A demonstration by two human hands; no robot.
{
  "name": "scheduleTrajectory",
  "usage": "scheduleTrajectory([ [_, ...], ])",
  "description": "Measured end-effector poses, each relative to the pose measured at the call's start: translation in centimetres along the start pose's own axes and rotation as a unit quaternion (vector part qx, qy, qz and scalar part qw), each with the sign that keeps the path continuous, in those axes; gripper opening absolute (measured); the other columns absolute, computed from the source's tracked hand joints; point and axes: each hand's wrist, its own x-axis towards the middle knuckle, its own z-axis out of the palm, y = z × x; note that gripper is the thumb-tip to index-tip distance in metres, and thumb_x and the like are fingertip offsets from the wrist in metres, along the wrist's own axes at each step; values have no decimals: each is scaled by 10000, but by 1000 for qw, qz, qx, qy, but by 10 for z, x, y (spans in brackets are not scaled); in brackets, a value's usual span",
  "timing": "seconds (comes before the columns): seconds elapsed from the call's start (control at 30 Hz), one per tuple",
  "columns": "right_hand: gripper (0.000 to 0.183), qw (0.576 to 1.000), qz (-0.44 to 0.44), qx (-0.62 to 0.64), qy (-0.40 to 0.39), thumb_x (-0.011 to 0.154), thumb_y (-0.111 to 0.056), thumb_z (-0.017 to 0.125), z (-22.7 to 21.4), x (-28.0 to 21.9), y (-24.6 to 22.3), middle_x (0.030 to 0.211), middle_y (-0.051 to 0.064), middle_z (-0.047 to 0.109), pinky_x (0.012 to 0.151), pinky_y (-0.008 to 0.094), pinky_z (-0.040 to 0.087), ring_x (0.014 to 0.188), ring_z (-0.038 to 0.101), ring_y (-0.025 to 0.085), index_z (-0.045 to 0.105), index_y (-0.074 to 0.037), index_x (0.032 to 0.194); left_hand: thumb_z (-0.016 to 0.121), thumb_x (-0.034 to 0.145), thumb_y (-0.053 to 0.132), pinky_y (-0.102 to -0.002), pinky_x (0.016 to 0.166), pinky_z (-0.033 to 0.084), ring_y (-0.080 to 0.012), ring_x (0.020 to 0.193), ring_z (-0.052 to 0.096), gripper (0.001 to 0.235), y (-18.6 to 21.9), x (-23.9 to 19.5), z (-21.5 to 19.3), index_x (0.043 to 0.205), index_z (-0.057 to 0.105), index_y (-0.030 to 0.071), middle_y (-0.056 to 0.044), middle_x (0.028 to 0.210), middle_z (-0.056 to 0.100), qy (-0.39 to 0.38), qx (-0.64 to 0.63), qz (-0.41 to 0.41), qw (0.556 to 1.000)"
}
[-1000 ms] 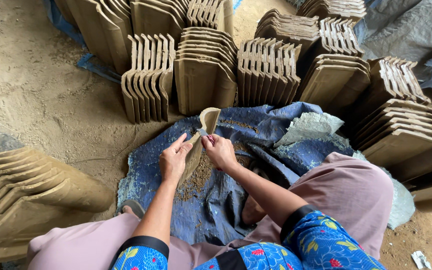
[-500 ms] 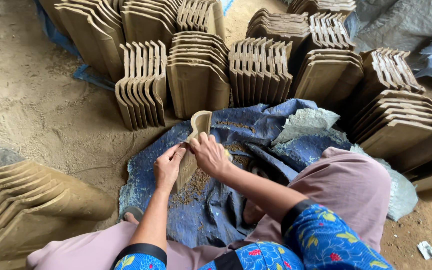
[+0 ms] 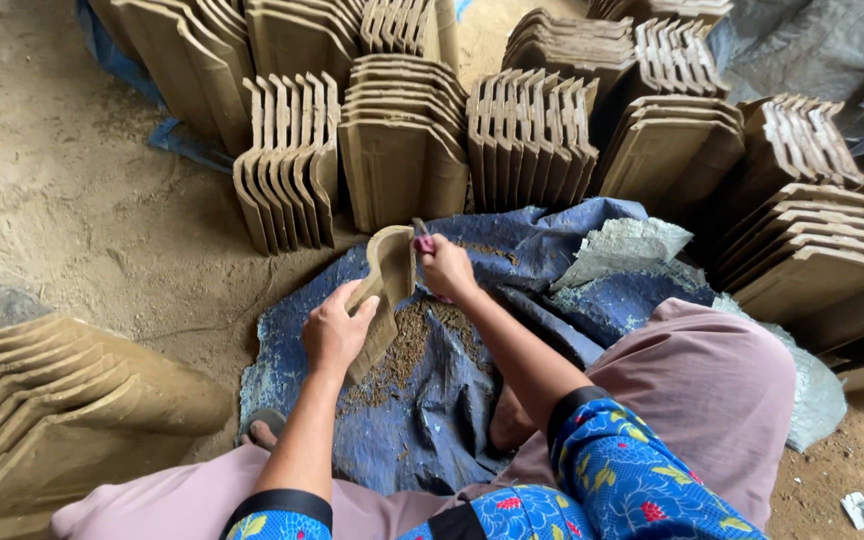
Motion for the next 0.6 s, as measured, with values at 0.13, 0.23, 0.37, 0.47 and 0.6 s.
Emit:
scheduleTrajectory([
  [0.13,228,998,3,-42,-49,895,-363,448,32,-14,12,920,208,658,831,535,501,964,635,430,543,-173,974,711,750,454,-432,817,538,-260,934,671,357,-29,14,19,1054,689,268,-7,989,691,40,81,40,995],
  [0.23,166,994,-3,-84,-69,877,-311,458,52,-14,25,936,179,664,820,526,505,951,646,415,514,-197,984,664,789,466,-457,815,534,-269,914,666,279,-46,19,27,960,666,245,14,942,676,45,112,10,993],
  [0.37,251,984,36,-125,-125,922,-311,357,65,1,37,1064,194,657,930,487,476,1060,616,395,497,-171,1075,702,764,427,-476,824,518,-338,934,661,323,-36,21,15,1016,703,225,-61,929,707,44,72,-34,996],
  [0.47,293,975,84,-145,-149,920,-288,317,78,1,57,1077,170,665,917,472,483,1061,624,376,514,-173,1103,727,729,456,-454,813,513,-323,936,658,321,-15,7,-19,992,714,274,-40,889,712,47,49,-62,996],
  [0.6,280,977,106,-66,-175,854,-202,476,75,4,105,897,245,678,804,496,512,915,657,426,649,-38,1002,767,690,453,-375,800,504,-250,947,654,282,12,-3,-70,938,724,325,18,859,702,72,-75,-93,990],
])
